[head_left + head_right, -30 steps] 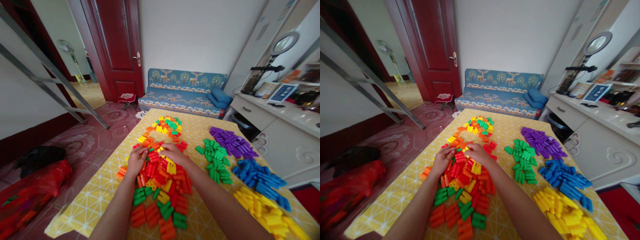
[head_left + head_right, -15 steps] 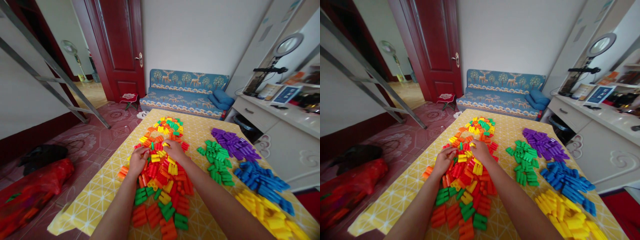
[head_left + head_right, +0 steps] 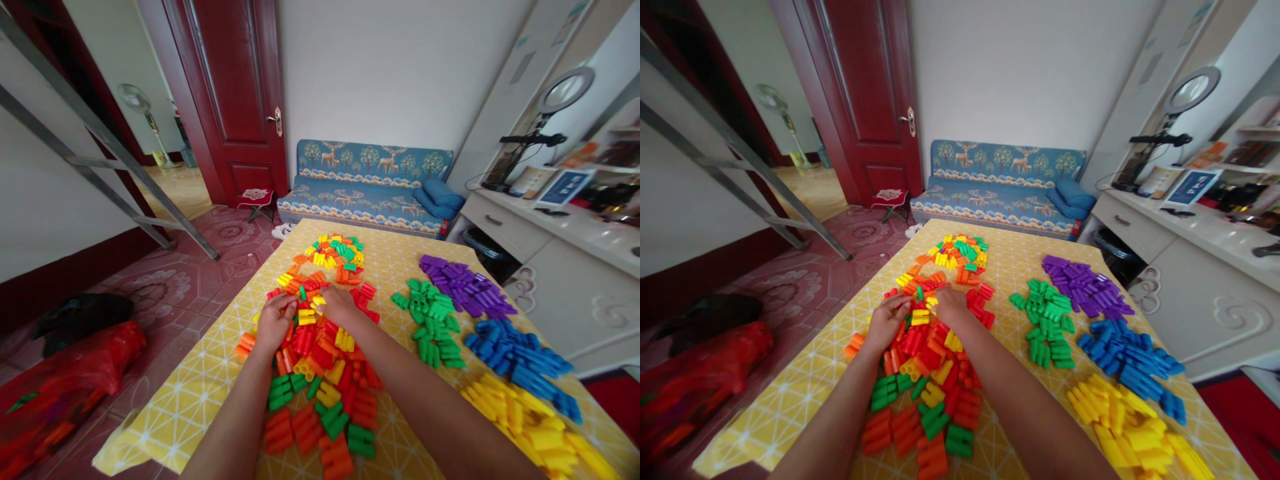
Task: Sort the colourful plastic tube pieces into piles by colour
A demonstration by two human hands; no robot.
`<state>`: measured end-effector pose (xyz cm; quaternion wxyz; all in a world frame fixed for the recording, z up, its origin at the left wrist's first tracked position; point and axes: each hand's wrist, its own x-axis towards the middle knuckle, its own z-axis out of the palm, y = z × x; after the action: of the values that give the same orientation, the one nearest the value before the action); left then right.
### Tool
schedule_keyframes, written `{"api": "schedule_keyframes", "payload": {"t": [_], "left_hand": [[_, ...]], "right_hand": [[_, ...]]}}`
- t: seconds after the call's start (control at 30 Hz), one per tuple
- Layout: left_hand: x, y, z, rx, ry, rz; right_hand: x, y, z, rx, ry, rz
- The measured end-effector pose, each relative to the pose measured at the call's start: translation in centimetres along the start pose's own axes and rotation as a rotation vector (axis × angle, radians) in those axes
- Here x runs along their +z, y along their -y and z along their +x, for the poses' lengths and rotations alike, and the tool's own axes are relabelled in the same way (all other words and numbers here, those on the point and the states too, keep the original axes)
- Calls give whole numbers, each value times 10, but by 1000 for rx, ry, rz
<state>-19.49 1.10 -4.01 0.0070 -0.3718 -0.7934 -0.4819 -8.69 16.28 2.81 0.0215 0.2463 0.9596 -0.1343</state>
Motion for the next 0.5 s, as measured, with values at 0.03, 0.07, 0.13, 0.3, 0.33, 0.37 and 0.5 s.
{"api": "schedule_keyframes", "payload": {"t": [0.03, 0.07, 0.13, 0.3, 0.33, 0.37, 0.5], "left_hand": [[0, 0, 0, -2, -2, 0], [0, 0, 0, -2, -4, 1], [1, 1, 0, -2, -5, 2], [0, 2, 1, -8, -7, 1], [0, 2, 1, -8, -6, -1], [0, 3, 1, -9, -6, -2], [1, 2, 1, -4, -9, -4]], "right_hand": [[0, -3, -1, -2, -14, 17], [0, -5, -2, -6, -29, 36], [0, -7, -4, -30, -44, 80], [-1, 3, -10, -208, 64, 167], [-2, 7, -12, -232, 93, 167], [-4, 10, -14, -243, 115, 159], [-9, 21, -20, -235, 134, 106]]}}
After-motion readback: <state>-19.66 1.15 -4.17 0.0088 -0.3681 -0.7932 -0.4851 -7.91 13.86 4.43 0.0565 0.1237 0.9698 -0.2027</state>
